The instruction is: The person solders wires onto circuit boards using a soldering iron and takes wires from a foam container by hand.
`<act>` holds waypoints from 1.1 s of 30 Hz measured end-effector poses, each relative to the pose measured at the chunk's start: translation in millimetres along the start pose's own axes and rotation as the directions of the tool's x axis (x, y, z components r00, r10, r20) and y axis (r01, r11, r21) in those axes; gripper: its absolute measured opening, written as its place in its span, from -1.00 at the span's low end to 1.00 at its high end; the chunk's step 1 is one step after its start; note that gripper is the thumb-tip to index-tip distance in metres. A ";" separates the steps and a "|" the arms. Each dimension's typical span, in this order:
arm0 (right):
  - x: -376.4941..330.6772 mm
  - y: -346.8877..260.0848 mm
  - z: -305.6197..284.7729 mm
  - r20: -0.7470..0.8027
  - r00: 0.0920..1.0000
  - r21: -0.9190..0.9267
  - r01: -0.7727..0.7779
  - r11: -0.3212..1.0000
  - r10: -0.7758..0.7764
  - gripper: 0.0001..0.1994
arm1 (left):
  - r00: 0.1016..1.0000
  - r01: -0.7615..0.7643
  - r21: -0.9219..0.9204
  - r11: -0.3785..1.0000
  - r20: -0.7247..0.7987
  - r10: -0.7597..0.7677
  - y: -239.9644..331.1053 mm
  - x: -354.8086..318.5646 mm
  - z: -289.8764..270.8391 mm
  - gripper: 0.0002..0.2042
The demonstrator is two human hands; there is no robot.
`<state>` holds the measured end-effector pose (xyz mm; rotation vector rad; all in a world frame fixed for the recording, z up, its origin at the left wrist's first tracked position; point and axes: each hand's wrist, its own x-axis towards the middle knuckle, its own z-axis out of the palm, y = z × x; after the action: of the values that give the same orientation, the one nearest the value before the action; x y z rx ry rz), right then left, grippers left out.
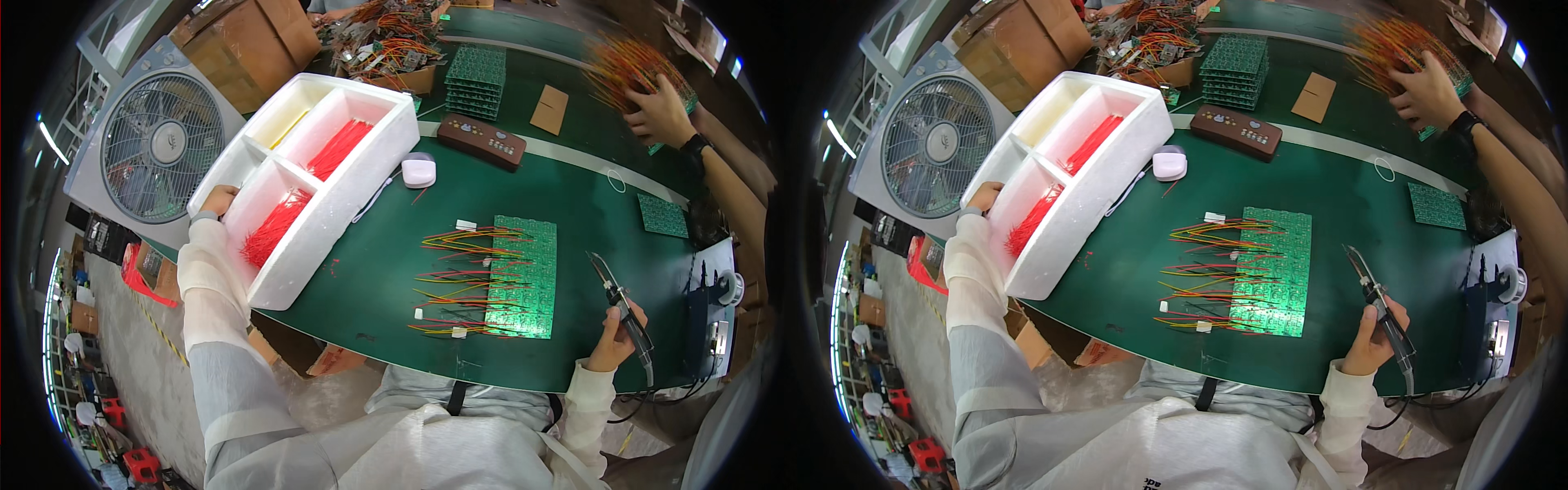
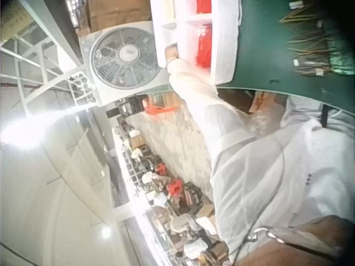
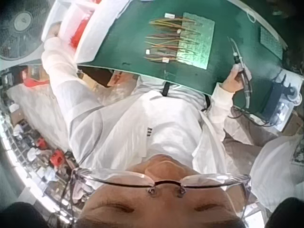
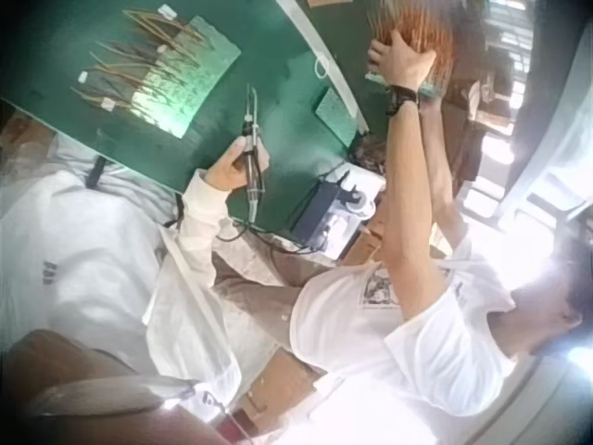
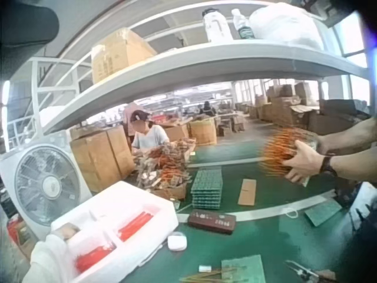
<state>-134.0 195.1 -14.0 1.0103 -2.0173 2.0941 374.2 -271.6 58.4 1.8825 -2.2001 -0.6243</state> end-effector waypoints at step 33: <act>-1.0 -4.1 0.2 -0.025 0.999 -0.167 -0.025 0.986 0.021 -0.79 | 0.859 -0.512 -0.328 0.794 -0.181 0.479 126.6 126.2 52.5 -0.75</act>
<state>-131.2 195.9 -10.9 0.9352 -2.1602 1.8982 216.4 -370.2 48.2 1.0618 -2.1950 -0.7584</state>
